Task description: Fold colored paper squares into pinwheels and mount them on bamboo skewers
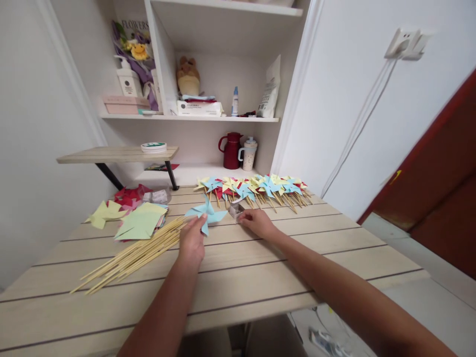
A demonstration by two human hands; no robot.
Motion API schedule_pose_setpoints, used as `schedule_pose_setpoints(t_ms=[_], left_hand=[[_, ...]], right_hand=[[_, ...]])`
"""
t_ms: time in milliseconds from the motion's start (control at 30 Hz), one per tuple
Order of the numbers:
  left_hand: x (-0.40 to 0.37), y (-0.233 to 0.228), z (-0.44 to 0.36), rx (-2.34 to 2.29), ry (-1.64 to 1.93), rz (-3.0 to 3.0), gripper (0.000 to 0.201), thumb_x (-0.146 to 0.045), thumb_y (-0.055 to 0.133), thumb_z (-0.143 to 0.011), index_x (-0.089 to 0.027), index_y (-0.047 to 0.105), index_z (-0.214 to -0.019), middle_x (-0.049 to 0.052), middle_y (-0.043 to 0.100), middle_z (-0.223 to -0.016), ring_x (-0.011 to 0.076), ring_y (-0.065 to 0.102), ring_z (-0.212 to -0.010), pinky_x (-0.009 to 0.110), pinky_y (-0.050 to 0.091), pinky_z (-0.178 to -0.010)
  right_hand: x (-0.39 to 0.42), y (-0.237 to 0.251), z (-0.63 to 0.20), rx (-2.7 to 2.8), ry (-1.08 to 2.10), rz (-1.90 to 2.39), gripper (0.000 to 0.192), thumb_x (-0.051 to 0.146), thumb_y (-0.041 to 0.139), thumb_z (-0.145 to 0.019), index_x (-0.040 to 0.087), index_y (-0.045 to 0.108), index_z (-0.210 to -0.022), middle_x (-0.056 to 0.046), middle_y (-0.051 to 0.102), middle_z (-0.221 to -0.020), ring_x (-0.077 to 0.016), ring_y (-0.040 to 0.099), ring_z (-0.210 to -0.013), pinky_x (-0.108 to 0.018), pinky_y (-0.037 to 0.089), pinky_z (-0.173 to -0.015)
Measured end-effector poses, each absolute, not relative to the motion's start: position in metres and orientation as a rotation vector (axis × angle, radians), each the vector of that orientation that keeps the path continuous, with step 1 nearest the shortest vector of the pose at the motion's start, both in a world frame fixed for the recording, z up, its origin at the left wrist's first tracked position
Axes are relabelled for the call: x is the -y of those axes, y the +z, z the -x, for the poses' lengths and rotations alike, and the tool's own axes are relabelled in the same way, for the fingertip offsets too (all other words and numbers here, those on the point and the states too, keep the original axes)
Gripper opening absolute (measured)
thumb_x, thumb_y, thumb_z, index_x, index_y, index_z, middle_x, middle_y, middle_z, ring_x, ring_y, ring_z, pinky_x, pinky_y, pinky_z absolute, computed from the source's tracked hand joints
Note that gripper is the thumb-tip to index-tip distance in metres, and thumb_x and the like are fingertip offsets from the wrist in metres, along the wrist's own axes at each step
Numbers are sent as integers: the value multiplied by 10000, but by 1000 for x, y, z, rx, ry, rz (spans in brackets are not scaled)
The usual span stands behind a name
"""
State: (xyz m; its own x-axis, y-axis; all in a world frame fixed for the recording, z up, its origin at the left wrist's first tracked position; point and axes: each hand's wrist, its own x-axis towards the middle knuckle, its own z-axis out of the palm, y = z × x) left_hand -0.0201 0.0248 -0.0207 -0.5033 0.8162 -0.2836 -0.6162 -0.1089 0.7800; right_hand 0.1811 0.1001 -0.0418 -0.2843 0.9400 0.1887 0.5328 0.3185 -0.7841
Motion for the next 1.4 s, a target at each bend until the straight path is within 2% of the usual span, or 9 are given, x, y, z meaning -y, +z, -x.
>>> schedule_pose_setpoints(t_ms=[133,367,567,733,967,1200,1400], left_hand=[[-23,-21,19,-1091,1788,-277,140,11,713,-740,-119,681,-702,2,671,-660,60,588,-561,167,458,-574],[-23,-23,19,-1082,1784,-293,135,-24,766,-705,-126,683,-671,-8,658,-651,58,562,-541,166,435,-538],[-23,-24,20,-1073,1759,-329,112,-38,761,-710,-124,695,-679,-7,654,-641,53,550,-543,160,426,-531],[-23,-26,21,-1035,1676,-392,108,-54,792,-668,-117,708,-695,15,671,-660,80,577,-585,190,458,-580],[-23,-29,20,-1024,1590,-478,197,-111,857,-585,-107,720,-726,12,656,-629,85,553,-558,193,414,-531],[-24,-29,20,-1032,1578,-508,143,-88,819,-635,-99,715,-733,14,646,-622,81,548,-551,192,425,-533],[-24,-28,20,-1027,1577,-508,114,-64,791,-668,-100,709,-737,10,640,-623,78,548,-552,185,438,-533]], right_hand=[[-100,-49,-174,1938,674,1381,118,261,634,-770,224,744,-794,-35,742,-818,-210,619,-777,-286,393,-689],[-108,-55,-164,1986,680,1388,81,278,686,-745,237,753,-765,-26,754,-822,-220,646,-809,-286,418,-704],[-111,-56,-167,2060,876,1288,132,279,647,-766,189,741,-748,-45,738,-811,-196,641,-779,-273,445,-692],[-98,-45,-180,2246,1118,1099,138,310,751,-660,173,735,-658,-27,695,-760,-160,595,-700,-248,430,-632],[-98,-43,-181,2260,1239,1035,215,337,809,-594,173,687,-662,17,623,-654,-125,520,-631,-232,371,-577],[-97,-44,-177,2134,1284,1054,231,357,773,-617,162,652,-641,39,550,-557,-94,442,-529,-225,319,-508],[-95,-45,-175,2095,1236,1046,171,326,711,-670,158,719,-700,-15,659,-665,-115,509,-578,-235,359,-536]])
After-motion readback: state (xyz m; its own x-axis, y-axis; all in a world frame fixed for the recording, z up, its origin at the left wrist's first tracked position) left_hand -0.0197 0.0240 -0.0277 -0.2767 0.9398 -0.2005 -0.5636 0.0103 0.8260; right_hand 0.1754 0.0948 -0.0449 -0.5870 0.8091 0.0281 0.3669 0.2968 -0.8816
